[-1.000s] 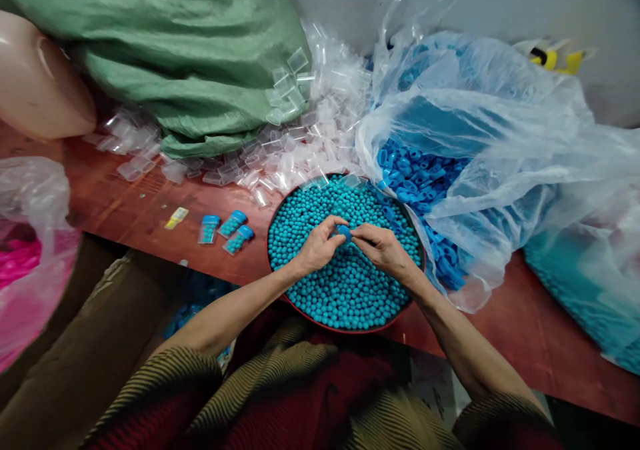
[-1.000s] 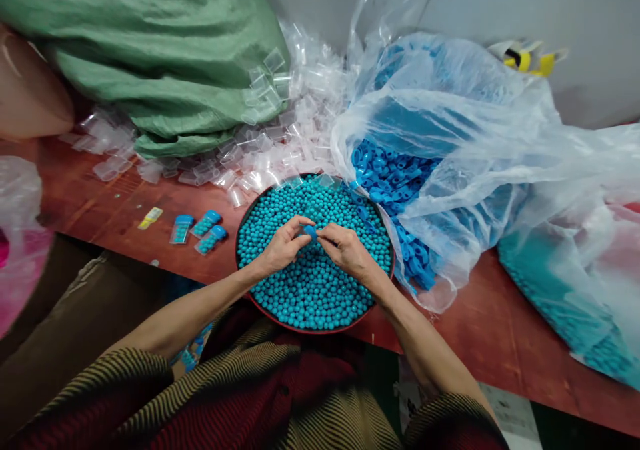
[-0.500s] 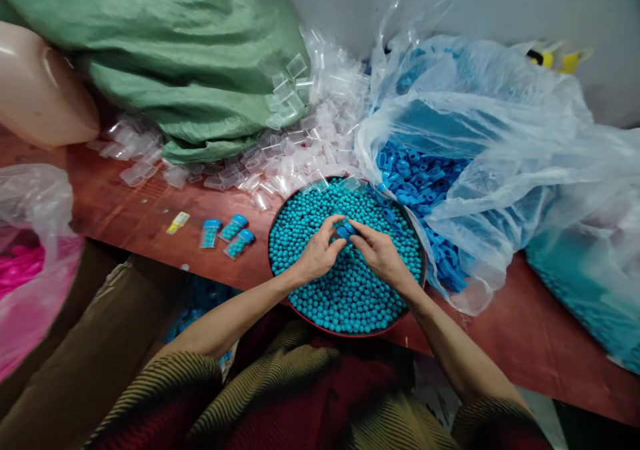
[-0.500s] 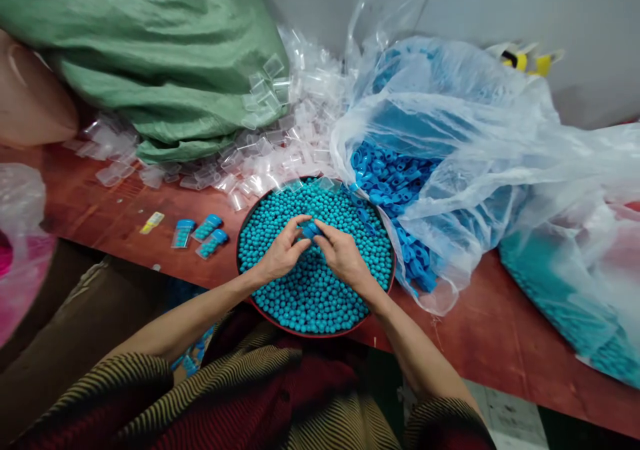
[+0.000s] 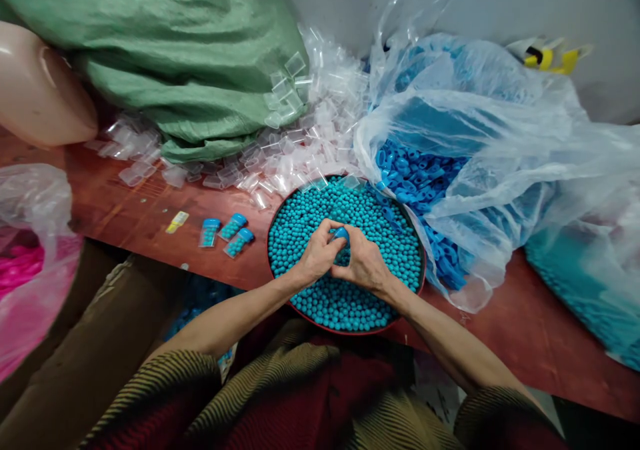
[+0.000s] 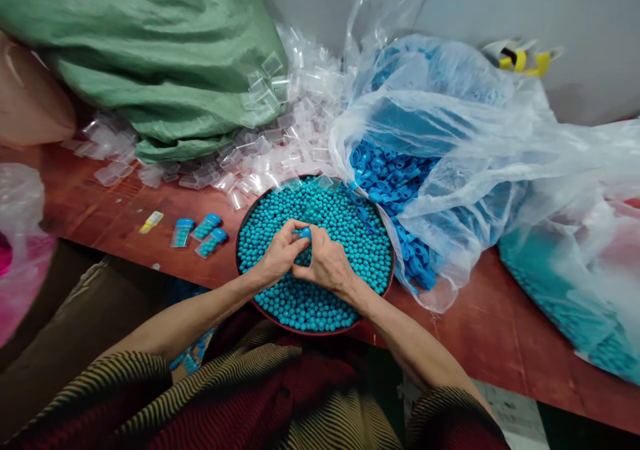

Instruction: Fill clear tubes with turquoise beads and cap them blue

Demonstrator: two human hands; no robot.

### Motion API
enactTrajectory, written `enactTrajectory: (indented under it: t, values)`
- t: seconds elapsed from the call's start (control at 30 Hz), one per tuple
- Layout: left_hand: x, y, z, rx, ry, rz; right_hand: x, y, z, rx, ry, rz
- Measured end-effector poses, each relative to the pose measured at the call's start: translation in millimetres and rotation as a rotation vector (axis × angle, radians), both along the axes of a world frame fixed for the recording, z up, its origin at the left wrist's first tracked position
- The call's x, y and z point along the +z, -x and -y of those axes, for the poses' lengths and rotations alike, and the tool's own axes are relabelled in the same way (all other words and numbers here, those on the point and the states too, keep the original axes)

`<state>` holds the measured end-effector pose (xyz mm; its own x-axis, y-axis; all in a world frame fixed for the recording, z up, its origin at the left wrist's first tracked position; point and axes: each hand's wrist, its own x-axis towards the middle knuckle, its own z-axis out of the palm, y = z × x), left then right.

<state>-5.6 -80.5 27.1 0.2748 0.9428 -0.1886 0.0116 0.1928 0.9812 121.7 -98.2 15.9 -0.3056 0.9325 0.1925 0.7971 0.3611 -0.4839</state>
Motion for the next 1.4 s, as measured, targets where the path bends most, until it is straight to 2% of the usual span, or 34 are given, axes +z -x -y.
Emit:
enactTrajectory:
  t: [0.13, 0.23, 0.27, 0.33, 0.43, 0.53, 0.63, 0.73, 0.83, 0.93, 1.07, 1.17, 1.4]
  values:
    - [-3.4, 7, -3, -0.015, -0.107, -0.165, 1.7, 10, 2, 0.007, 0.067, 0.078]
    - [-2.9, 34, -6, -0.047, -0.222, -0.402, 5.2, 8, 2, 0.078, 0.088, 0.181]
    - [-1.8, 48, -8, -0.016, -0.249, -0.489, 6.4, 3, 0, 0.074, 0.076, 0.206]
    - [1.1, 81, -11, 0.094, -0.282, -0.644, 8.1, -14, -6, -0.036, 0.021, 0.247]
    - [6.2, 124, -13, 0.227, -0.319, -0.957, 7.5, -48, -23, -0.305, -0.06, 0.367]
    - [10.1, 138, -14, 0.315, -0.373, -1.261, 3.2, -72, -41, -0.423, -0.033, 0.529]
    - [9.3, 117, -18, 0.294, -0.486, -1.28, -1.4, -78, -51, -0.395, 0.049, 0.623]
    - [1.0, 75, -28, 0.09, -0.581, -1.042, -2.5, -77, -55, -0.337, 0.085, 0.642]
    - [-11.2, 37, -42, -0.032, -0.539, -0.899, -1.9, -75, -57, -0.319, 0.069, 0.603]
    - [-19.7, 15, -51, -0.1, -0.476, -0.835, -6.1, -67, -60, -0.218, 0.041, 0.451]
    - [-22.4, 7, -54, -0.106, -0.467, -0.85, -18.9, -45, -66, -0.03, 0.053, 0.225]
    - [-23.6, 5, -55, -0.11, -0.451, -0.895, -23.5, -35, -67, 0.01, 0.067, 0.205]
    - [-22.8, 0, -60, -0.196, -0.387, -0.97, -24.9, -55, -54, 0.054, 0.114, 0.284]
